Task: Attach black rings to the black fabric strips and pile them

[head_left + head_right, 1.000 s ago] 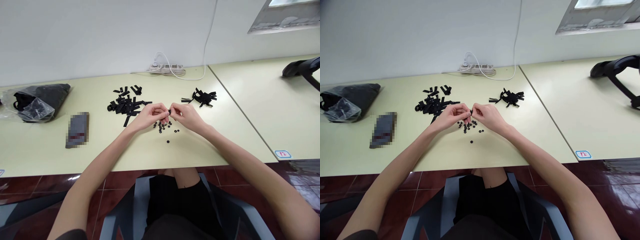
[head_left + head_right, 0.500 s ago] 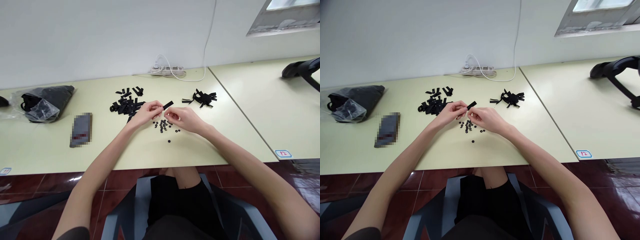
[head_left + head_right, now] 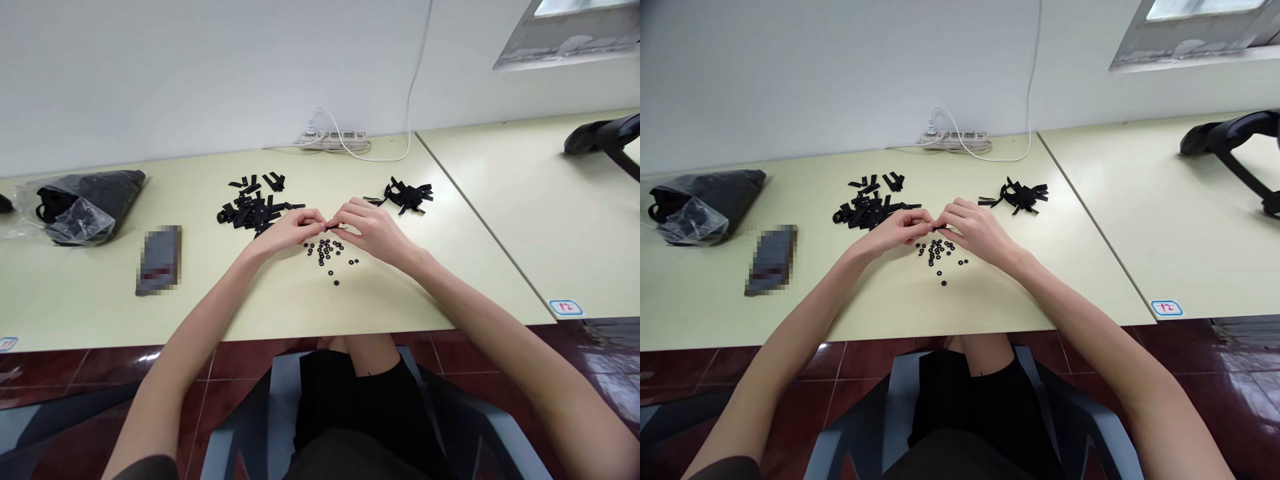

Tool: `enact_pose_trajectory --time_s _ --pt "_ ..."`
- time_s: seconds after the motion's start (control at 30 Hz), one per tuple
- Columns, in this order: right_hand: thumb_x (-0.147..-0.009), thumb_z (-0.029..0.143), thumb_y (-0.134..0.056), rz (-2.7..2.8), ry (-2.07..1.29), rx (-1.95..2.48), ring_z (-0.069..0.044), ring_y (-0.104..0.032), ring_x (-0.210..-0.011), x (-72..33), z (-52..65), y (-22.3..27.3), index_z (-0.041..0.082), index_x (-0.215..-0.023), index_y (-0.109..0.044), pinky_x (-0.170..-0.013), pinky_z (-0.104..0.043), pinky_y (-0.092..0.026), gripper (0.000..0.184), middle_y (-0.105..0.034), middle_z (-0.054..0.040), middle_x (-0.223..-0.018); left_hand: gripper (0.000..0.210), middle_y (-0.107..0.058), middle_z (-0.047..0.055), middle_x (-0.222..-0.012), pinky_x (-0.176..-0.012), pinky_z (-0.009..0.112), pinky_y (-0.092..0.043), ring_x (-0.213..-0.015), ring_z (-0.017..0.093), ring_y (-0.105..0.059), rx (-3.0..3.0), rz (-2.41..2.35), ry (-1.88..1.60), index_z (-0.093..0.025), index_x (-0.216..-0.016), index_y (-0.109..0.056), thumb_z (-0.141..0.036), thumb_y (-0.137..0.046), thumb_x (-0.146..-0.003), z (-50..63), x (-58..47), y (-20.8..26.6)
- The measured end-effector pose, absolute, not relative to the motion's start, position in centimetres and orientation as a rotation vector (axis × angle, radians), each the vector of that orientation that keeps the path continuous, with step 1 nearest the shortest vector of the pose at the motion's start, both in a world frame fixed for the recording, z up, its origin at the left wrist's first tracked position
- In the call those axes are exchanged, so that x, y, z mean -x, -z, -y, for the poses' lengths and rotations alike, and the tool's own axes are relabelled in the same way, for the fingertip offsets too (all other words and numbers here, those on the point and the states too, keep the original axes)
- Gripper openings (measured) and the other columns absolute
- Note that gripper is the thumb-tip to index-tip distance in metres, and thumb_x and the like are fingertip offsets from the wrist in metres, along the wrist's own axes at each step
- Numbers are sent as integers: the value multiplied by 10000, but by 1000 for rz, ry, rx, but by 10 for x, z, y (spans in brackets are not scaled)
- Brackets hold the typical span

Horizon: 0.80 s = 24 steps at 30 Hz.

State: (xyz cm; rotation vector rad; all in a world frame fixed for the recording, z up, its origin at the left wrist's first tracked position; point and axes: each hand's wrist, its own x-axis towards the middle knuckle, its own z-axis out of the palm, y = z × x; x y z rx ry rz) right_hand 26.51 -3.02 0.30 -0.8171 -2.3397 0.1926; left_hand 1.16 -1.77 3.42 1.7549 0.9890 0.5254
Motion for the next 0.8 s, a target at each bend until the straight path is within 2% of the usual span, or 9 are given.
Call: enact_pose_trajectory --time_s 0.27,0.4,0.5,0.67,0.8 --pt "-1190 331 -585 2409 -284 777 -262 -675 -966 -266 32 -5 249 -1082 -779 -846 -405 -512 237 -819 -88 -1049 222 -457 -25 -687 -553 311 -296 -566 130 -366 -1818 -1023 -493 -249 -874 -705 -433 -751 -989 15 -9 -31" --pt "-1187 336 -583 2389 -314 819 -249 -684 -957 -265 34 -5 244 -1092 -771 -835 -390 -507 230 -819 -83 -1043 240 -513 -23 -708 -553 310 -316 -559 125 -396 -1840 -1043 -474 -246 -925 -731 -474 -765 -993 16 -8 -32" --pt "-1182 344 -590 2320 -362 857 -237 -699 -952 -265 35 -5 239 -1131 -759 -850 -381 -519 206 -808 -77 -1030 253 -576 -8 -757 -568 291 -365 -592 120 -474 -1837 -1046 -512 -240 -971 -754 -489 -772 -1012 16 -8 -31" --pt "-1158 292 -588 2284 -384 807 -242 -716 -995 -266 35 -4 241 -1170 -740 -887 -384 -543 160 -789 -83 -1083 262 -734 48 -936 -637 272 -521 -702 132 -633 -1816 -1014 -594 -233 -1034 -804 -494 -785 -1022 14 -7 -26" --pt "-1139 242 -548 2271 -356 838 -253 -712 -1025 -265 35 -5 246 -1170 -724 -900 -399 -542 179 -786 -102 -1166 315 -798 81 -995 -657 255 -561 -761 140 -679 -1819 -959 -605 -219 -1053 -836 -524 -756 -1055 12 -7 -25"
